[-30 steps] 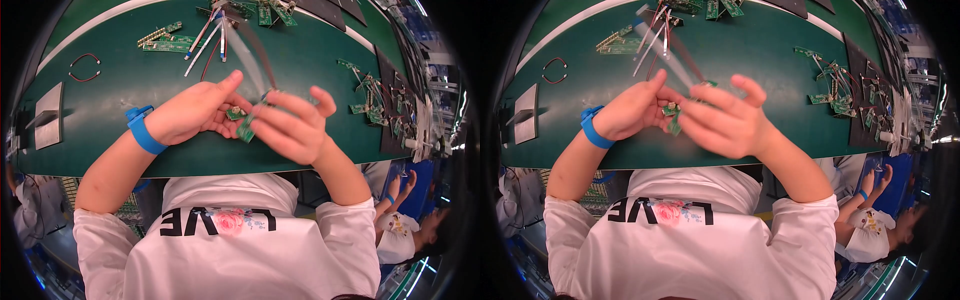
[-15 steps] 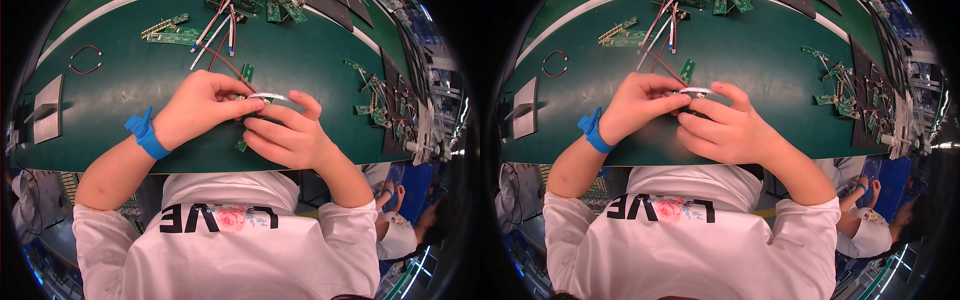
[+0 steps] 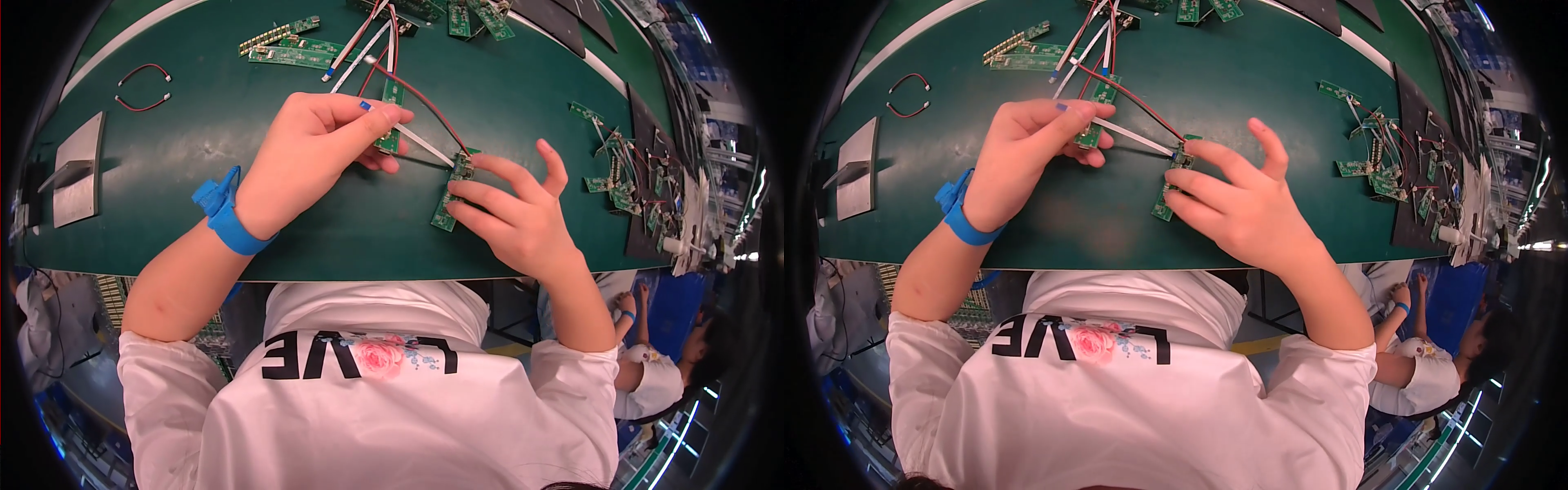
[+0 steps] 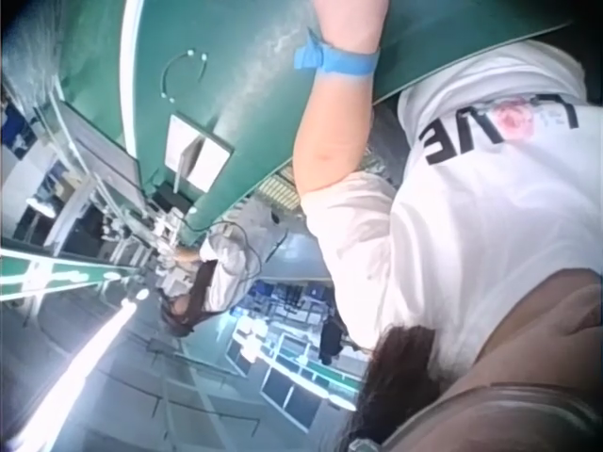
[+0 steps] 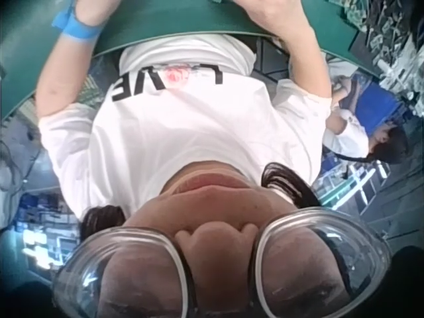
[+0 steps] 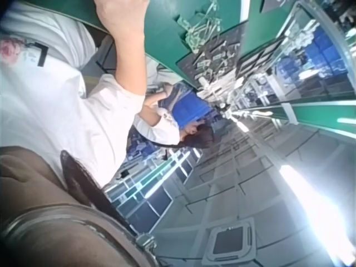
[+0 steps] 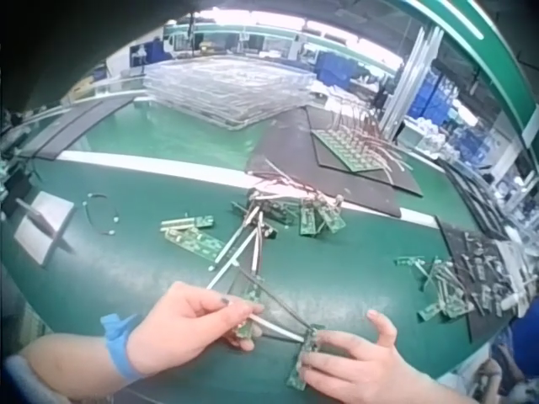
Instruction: The person assembles electronic components by hand, connecting small cables to circuit boards.
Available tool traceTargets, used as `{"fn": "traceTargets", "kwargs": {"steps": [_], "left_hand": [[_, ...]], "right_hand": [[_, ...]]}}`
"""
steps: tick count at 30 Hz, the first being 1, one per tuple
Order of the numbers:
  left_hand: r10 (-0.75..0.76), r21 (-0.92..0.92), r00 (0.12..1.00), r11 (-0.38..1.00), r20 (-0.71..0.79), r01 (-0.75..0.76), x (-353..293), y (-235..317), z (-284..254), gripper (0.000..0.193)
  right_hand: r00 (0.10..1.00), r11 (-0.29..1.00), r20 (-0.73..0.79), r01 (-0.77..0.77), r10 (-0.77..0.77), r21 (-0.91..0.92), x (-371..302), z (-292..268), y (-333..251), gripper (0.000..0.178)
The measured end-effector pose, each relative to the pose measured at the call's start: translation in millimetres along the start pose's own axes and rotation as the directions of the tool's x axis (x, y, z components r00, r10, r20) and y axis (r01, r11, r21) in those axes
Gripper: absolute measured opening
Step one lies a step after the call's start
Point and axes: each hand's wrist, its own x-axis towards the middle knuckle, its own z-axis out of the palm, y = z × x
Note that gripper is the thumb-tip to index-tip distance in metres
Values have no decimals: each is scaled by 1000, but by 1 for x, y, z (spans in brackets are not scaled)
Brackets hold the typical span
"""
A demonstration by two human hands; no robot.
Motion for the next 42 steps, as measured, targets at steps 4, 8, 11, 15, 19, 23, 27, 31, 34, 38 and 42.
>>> {"fn": "traceTargets", "kwargs": {"steps": [4, 8, 11, 15, 19, 23, 27, 31, 34, 38, 42], "left_hand": [[38, 40, 999, 998, 37, -39, -1, -1, 1, 31], [161, 116, 986, 979, 47, -166, -3, -3, 3, 22], [270, 167, 962, 948, 35, -272, -3, -5, 2, 20], [333, 336, 939, 878, 82, -341, -3, -3, -6, 17], [397, 486, 907, 770, 143, -414, 2, -4, -10, 16], [382, 559, 904, 715, 191, -420, 4, -3, -10, 14], [377, 480, 912, 778, 161, -406, 6, -14, -10, 25], [97, 281, 993, 953, 63, -111, 5, -8, -6, 41], [56, 234, 994, 969, 92, -77, 6, -12, -10, 42], [24, 169, 994, 985, 106, -42, 7, -10, -10, 38], [77, -16, 995, 997, 70, -76, 7, -17, -9, 37]], "right_hand": [[982, 963, 49, -186, 180, 193, 19, -21, -1, 29], [901, 795, 5, -385, 434, 469, 42, -10, -9, 25], [706, 276, 305, -580, 639, 766, 66, -7, -14, 23], [614, -2, 556, -670, 561, 742, 80, -2, 1, 22], [611, -214, 646, -629, 457, 747, 78, 11, 10, 19], [608, -177, 625, -632, 491, 754, 76, 15, 14, 15], [605, 127, 296, -557, 739, 821, 61, 29, 23, 11], [561, 59, 248, -472, 790, 879, 61, 20, 22, 9], [775, 367, 156, -453, 612, 812, 56, 23, 14, 8], [812, 428, 126, -424, 569, 798, 56, 30, 8, 7], [687, 185, 268, -510, 676, 840, 58, 24, 5, 7]]}}
